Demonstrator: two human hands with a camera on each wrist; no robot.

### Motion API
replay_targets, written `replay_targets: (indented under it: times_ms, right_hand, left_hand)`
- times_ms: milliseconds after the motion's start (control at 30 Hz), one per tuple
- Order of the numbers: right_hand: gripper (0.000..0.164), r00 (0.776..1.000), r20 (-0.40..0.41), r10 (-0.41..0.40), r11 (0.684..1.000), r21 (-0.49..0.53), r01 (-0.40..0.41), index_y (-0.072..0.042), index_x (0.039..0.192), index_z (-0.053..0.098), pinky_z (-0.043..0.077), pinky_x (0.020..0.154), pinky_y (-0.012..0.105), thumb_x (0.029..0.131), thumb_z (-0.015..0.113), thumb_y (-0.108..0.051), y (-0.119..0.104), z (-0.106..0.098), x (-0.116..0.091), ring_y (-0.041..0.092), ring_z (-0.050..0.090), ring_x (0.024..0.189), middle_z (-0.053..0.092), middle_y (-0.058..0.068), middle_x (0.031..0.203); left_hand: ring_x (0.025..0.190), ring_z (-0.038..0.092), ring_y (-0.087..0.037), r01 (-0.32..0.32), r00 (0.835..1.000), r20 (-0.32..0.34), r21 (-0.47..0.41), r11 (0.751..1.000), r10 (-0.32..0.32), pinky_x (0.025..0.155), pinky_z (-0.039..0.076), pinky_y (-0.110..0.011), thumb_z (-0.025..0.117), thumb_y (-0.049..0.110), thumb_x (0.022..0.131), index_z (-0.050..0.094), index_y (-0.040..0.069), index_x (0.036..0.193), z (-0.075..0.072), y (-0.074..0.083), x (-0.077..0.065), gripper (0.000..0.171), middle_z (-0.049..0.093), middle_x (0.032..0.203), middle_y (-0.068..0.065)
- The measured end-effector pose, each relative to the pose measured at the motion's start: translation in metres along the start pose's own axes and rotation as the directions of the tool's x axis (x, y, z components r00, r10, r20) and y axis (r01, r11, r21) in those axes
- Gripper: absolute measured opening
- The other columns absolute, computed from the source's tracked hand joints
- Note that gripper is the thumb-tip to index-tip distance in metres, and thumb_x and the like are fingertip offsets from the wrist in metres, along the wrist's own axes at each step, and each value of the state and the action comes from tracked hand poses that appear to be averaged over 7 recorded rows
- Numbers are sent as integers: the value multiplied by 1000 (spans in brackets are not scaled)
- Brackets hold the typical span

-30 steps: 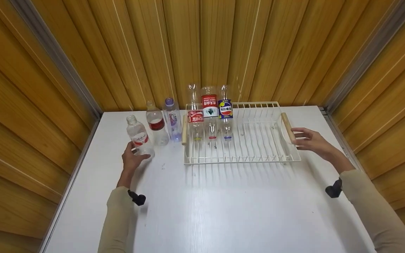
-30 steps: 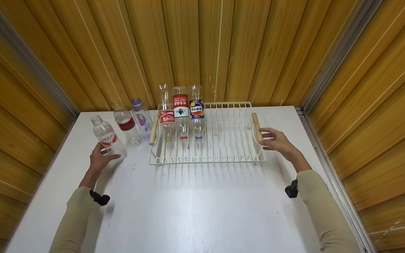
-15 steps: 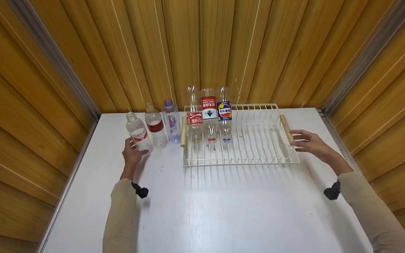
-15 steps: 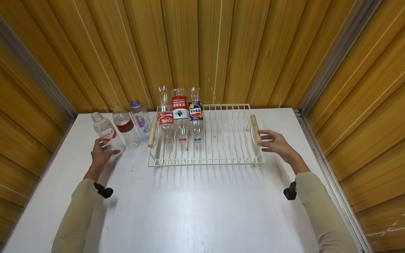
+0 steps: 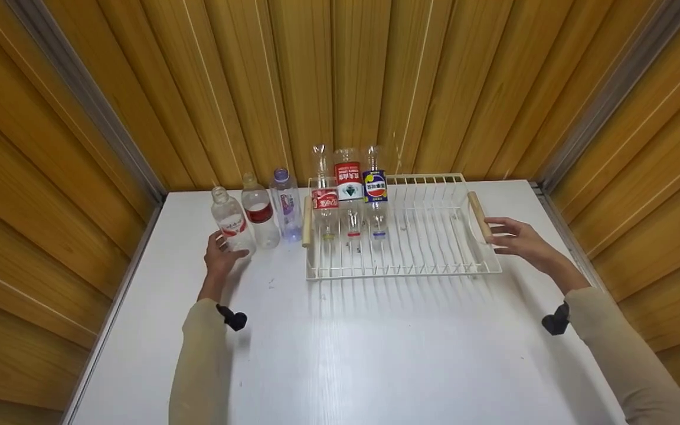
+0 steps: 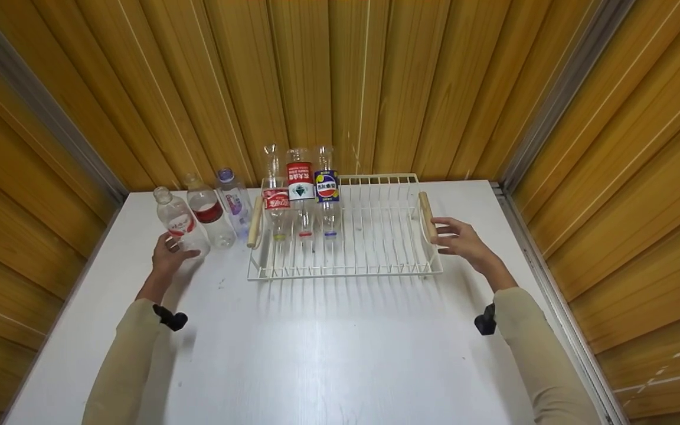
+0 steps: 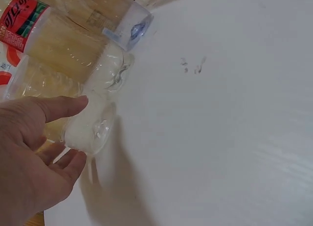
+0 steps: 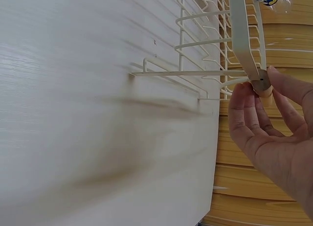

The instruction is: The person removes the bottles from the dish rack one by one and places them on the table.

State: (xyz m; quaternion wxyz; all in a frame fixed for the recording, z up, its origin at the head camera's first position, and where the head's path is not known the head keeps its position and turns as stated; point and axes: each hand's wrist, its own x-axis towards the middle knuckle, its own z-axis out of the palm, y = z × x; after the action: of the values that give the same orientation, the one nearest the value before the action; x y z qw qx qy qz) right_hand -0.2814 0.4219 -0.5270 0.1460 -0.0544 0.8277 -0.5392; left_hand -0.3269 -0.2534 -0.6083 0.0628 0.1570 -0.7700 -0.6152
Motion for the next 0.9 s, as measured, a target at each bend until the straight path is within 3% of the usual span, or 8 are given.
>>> replay_targets:
  times_ms: [133,267,467,533,667,900]
  right_hand:
    - [74,1000,3,6,1000,-13,-6,-2,159,30,56,91,19,99,68,-23,-2,0,1,-7,59,105,32,28,160]
    - [73,1000,5,12,1000,-21,-12,-3,159,29,56,91,19,100,68,-23,-3,-1,1,-7,59,104,33,28,159]
    - [73,1000,5,8,1000,-23,-8,-3,159,29,56,91,19,100,68,-23,-2,-2,1,-6,60,104,34,27,158]
    - [73,1000,7,4,1000,-18,-4,-2,159,29,56,91,19,100,67,-22,-2,-2,0,-7,60,104,34,28,158]
    - [74,1000,12,1,1000,-5,-1,-1,159,28,56,90,18,100,67,-21,-3,-2,-1,-8,59,104,31,29,159]
    - [73,1000,6,4,1000,0,-4,0,158,28,55,89,17,100,66,-23,-3,0,-1,-8,60,103,33,29,157]
  left_hand:
    - [153,31,-40,40,998,41,20,999,-41,124,31,-48,75,-7,83,22,2,159,-14,9,-10,93,31,163,-27]
    - [150,36,-40,106,989,97,78,991,-113,122,34,-49,75,4,88,20,4,160,-31,18,-24,90,33,161,-26]
    - [143,45,-40,190,945,254,87,978,-206,119,39,-48,69,18,98,13,4,162,-45,27,-43,86,35,159,-28]
    - [140,48,-40,180,927,314,102,978,-204,119,40,-48,67,20,99,17,4,161,-45,28,-50,82,40,156,-28]
    - [135,52,-42,93,888,431,169,981,-158,116,42,-52,66,23,100,31,1,156,-41,29,-61,69,52,144,-25]
    - [129,57,-38,-22,819,565,208,978,-102,112,45,-56,65,26,100,48,8,148,-24,39,-73,54,59,139,-21]
